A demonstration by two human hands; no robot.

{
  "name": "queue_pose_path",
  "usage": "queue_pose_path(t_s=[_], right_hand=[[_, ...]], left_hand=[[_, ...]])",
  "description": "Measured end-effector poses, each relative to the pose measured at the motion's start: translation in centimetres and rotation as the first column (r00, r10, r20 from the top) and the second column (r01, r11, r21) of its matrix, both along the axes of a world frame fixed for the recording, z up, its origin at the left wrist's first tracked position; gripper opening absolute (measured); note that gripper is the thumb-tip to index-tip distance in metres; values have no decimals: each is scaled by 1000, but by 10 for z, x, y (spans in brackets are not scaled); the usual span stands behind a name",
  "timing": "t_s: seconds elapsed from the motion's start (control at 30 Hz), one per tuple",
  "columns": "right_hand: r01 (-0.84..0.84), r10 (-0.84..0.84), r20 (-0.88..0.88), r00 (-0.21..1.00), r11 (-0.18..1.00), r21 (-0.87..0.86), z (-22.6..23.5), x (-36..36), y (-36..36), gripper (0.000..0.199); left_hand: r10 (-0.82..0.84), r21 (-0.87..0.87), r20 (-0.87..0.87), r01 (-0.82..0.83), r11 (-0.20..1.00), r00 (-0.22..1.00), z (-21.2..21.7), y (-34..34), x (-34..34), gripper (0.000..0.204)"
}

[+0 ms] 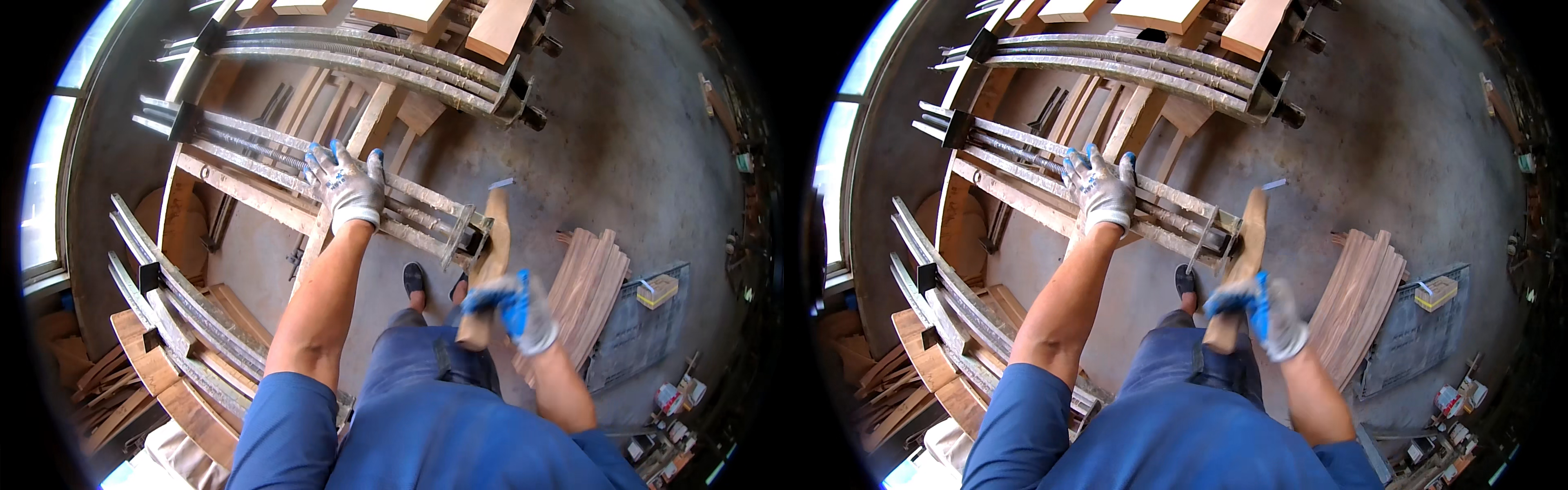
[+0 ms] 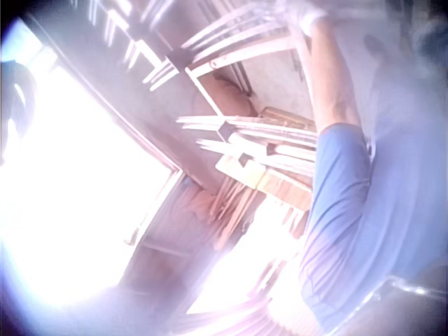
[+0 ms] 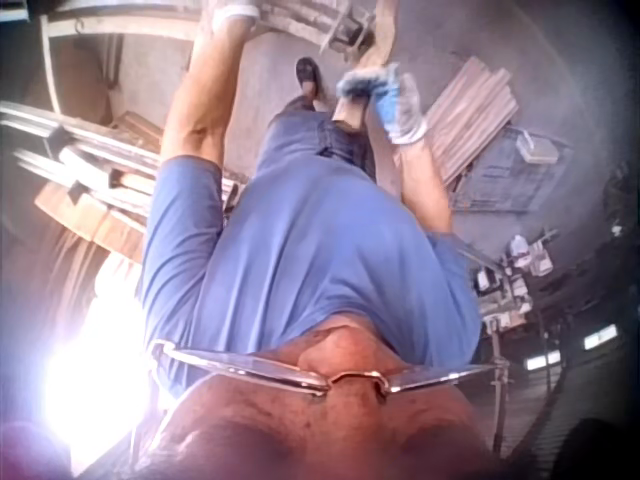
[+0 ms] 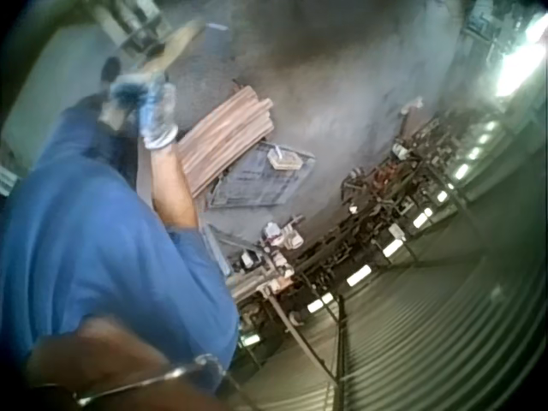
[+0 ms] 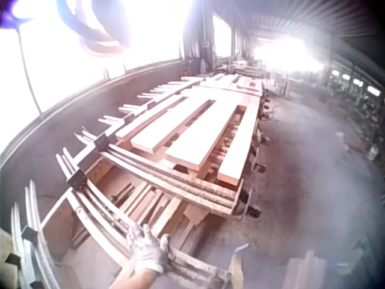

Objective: The person aligns wooden planks on a jig, uses a wooden mallet to tap them into place, and secures them with clamps. They then remove the clamps and move the planks to a workbench.

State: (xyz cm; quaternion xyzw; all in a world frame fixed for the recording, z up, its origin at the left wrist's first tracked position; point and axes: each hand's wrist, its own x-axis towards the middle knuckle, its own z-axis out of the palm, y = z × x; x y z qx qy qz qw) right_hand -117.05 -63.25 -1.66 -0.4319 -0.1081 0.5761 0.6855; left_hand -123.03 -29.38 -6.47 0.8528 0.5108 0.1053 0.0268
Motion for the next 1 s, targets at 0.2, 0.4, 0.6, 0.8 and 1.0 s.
queue_pose_path(t_s=[0.2, 0.4, 0.6, 0.8, 1.0], right_hand=[[109, -358, -736, 574, 925, -365, -122, -77, -6, 80], [400, -551, -333, 765, 812, -425, -233, 55, 42, 64], [417, -490, -295, 821, 866, -277, -134, 156, 62, 83], [130, -133, 157, 979, 991, 32, 24, 63, 32, 94], [-105, -139, -674, 726, 946, -307, -89, -104, -28, 90]], left_hand=[[-74, 8, -9, 74, 997, 997, -5, 3, -4, 74], [-89, -27, -2, 89, 996, 996, 1, 2, -1, 73], [-88, -27, 0, 88, 996, 996, 4, -1, 4, 72], [-59, -31, 10, 59, 998, 998, -3, 3, -5, 73], [-72, -46, -26, 71, 996, 997, 4, -1, 1, 72]])
